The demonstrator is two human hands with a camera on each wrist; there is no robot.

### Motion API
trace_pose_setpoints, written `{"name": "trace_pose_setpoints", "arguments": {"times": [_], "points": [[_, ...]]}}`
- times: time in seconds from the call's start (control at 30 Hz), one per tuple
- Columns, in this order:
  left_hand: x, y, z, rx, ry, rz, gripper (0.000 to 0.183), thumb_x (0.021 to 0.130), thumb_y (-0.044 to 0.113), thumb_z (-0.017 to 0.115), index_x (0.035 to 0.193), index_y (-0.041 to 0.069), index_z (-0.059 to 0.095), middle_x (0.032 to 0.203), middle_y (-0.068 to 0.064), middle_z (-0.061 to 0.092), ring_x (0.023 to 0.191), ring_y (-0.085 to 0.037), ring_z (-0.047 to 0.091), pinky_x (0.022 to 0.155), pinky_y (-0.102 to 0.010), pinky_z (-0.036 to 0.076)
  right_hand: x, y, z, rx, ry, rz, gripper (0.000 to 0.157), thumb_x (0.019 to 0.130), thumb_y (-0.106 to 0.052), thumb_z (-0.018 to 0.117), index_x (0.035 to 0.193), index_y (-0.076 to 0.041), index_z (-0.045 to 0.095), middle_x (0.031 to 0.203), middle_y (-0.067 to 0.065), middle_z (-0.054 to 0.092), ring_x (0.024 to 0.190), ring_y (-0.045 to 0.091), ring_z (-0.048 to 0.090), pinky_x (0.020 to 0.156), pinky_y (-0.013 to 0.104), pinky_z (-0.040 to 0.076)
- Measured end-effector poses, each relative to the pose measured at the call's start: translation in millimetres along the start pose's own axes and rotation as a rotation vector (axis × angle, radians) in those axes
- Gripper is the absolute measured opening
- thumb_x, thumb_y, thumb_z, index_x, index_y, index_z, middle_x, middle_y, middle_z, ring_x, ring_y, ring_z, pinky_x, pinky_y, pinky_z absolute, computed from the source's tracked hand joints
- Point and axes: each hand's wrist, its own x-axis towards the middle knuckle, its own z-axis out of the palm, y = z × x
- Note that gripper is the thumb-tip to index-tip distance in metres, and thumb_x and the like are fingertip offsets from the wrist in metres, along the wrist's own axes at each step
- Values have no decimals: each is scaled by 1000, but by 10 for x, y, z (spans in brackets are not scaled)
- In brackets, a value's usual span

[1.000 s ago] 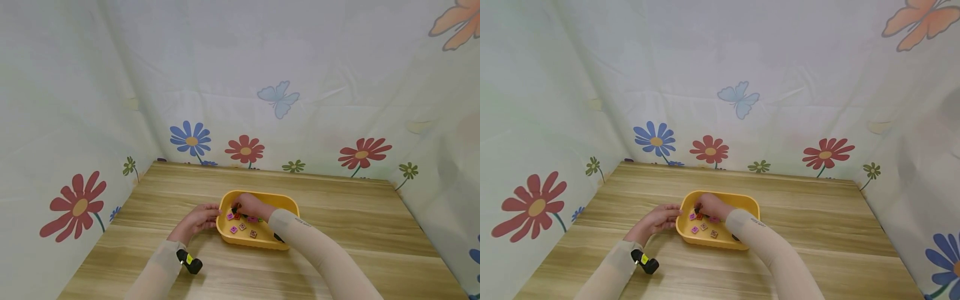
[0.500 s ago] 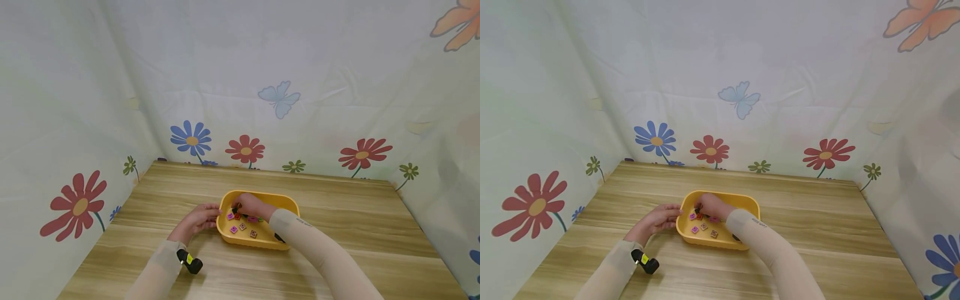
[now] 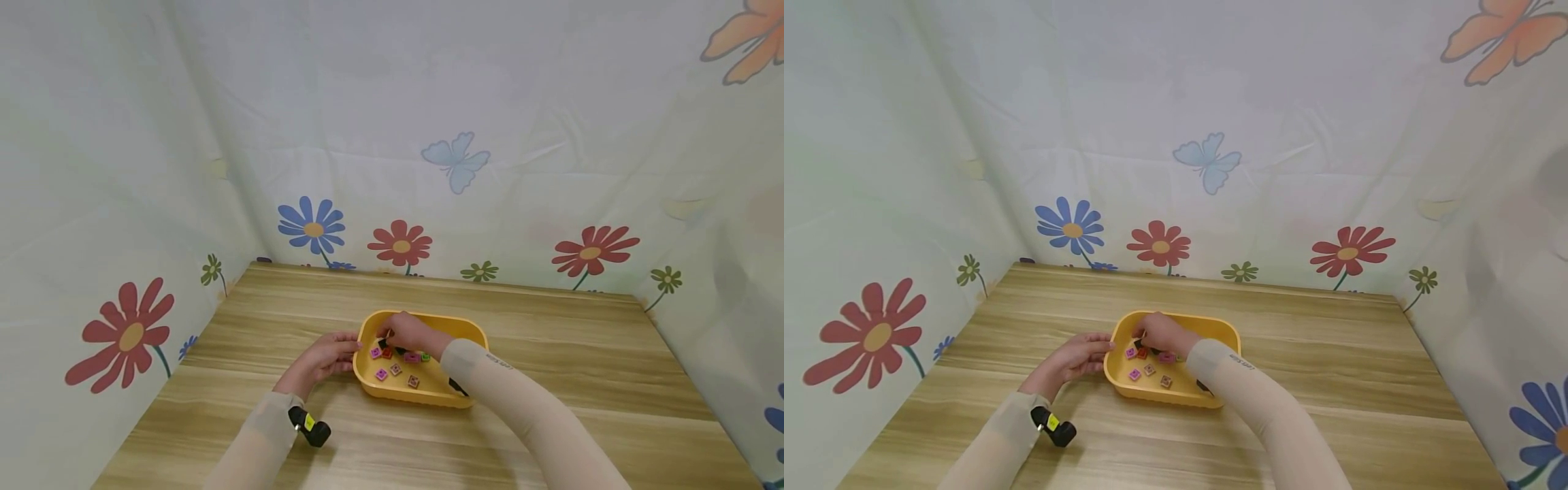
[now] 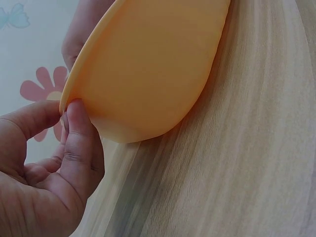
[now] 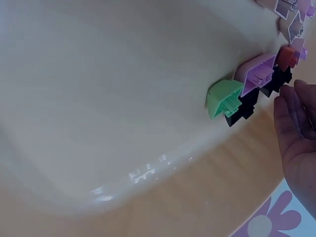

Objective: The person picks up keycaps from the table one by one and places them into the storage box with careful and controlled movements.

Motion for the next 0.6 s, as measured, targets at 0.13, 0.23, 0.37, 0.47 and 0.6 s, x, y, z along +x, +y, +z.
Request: {"name": "trace_pose_setpoints", "arguments": {"times": [0.13,0.23,0.37,0.47,0.6], "points": [[-3,2,5,0,2,2,40,101,10,60,135,-9,52,87,1,69,75,-7,66,63,-18,58,-32,-18,-52,24,-5,11,25,96,-3,66,120,-4,74,111,11,76,86,14,64,84,30,61],[-9,4,8,8,3,5,41,101,11,60,136,-9,52,87,1,70,75,-7,66,63,-18,57,-60,-40,-107,18,-10,17,26,95,-3,68,120,-4,74,113,11,76,90,15,65,87,31,60],[-21,14,19,20,12,0,43,100,12,61,137,-8,51,89,0,70,75,-7,66,63,-18,57,-119,-79,-210,-33,-6,-4,25,96,-5,68,120,-5,75,115,10,76,98,18,67,95,35,58],[-30,26,29,25,20,-3,44,100,11,61,138,-9,50,91,-1,70,76,-8,65,63,-18,57,-198,-112,-310,-56,-4,-28,23,97,-5,66,119,-5,75,115,10,76,101,20,68,97,37,58],[-44,44,39,26,27,-5,44,100,10,61,138,-10,50,93,-2,70,76,-8,65,62,-18,57,-351,-130,-440,-52,-4,-47,23,98,-5,65,118,-3,75,116,12,76,101,21,69,95,36,59]]}}
